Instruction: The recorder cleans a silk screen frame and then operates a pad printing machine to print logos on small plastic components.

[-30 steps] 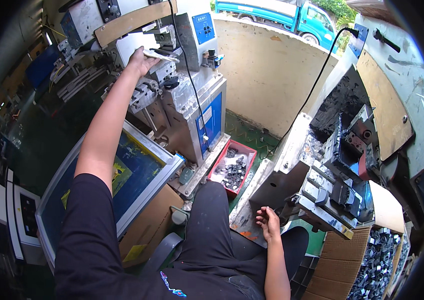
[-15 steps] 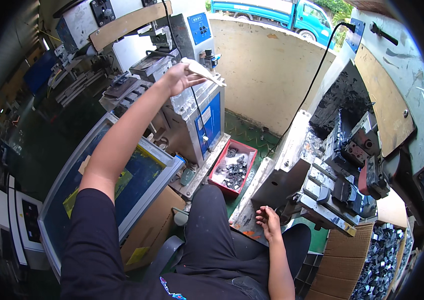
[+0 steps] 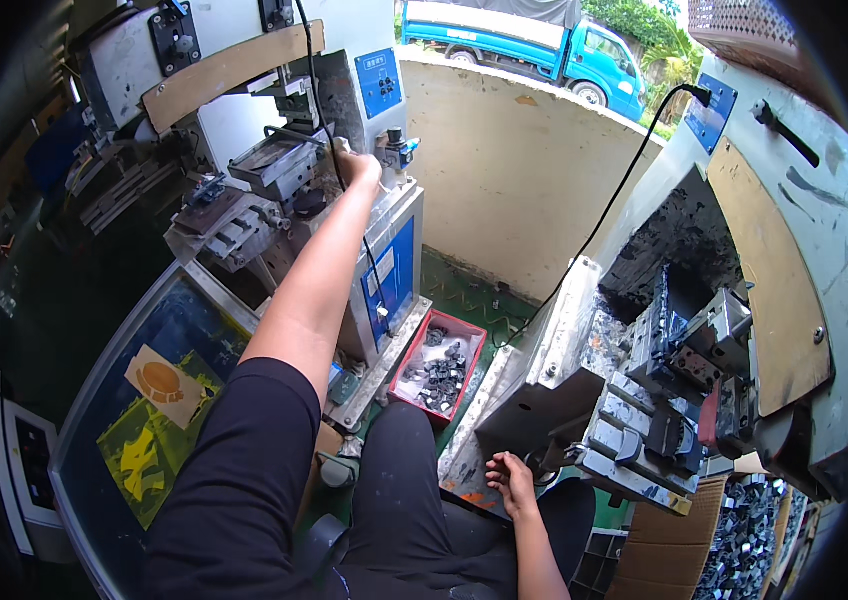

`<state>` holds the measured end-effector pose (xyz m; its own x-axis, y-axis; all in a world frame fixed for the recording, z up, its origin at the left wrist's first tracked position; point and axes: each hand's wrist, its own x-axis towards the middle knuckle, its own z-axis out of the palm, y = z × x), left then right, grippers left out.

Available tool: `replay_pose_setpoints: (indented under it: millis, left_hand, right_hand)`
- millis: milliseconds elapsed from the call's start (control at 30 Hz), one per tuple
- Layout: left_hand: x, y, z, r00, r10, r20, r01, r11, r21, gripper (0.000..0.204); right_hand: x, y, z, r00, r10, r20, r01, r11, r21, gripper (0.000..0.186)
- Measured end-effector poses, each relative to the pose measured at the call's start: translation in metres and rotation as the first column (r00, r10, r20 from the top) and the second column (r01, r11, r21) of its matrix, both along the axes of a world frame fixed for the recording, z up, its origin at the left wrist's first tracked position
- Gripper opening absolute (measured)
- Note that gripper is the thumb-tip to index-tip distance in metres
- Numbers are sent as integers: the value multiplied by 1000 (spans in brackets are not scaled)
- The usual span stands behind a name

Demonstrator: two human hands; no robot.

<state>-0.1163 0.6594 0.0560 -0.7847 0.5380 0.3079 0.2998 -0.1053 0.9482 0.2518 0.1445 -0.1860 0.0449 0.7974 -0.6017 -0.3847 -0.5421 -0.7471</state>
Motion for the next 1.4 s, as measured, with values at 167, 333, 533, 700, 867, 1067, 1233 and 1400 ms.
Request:
replay_pose_setpoints:
  millis: [167, 333, 533, 700, 867, 1067, 1233, 1400]
  left_hand:
    - [-17, 0, -10, 959, -47, -280, -32, 962, -270, 25]
    - [-31, 33, -16, 994, 47, 94, -24, 973, -229, 20]
    - [-6, 39, -18, 894, -82, 440, -15, 977, 212, 32]
    - [13, -4, -1, 975, -182, -123, 155, 966, -207, 58]
    - [-18, -12, 4, 667, -251, -701, -245, 815, -525, 44]
    - [-52, -13, 11, 454, -280, -846, -480, 723, -497, 24]
    - [-37, -18, 16, 537, -477, -696, -284, 675, -682, 33]
    - [-4, -53, 8, 300, -494, -816, -462, 673, -578, 67]
  right_hand:
    - [-2, 5, 5, 1000, -8, 26, 9, 999, -35, 25]
    - [-15, 18, 7, 999, 40, -14, -40, 999, -33, 25]
    - [-16, 22, 13, 999, 50, -1, -50, 998, -27, 27]
    - [-15, 21, 14, 998, 59, -4, -60, 998, -13, 29]
    - [-23, 27, 17, 993, 112, -37, -111, 994, 24, 29]
    - [-25, 28, 16, 990, 141, -30, -139, 989, 49, 32]
    - [-23, 28, 20, 992, 120, -38, -118, 992, 50, 31]
    - [-27, 31, 17, 989, 146, -36, -144, 989, 36, 31]
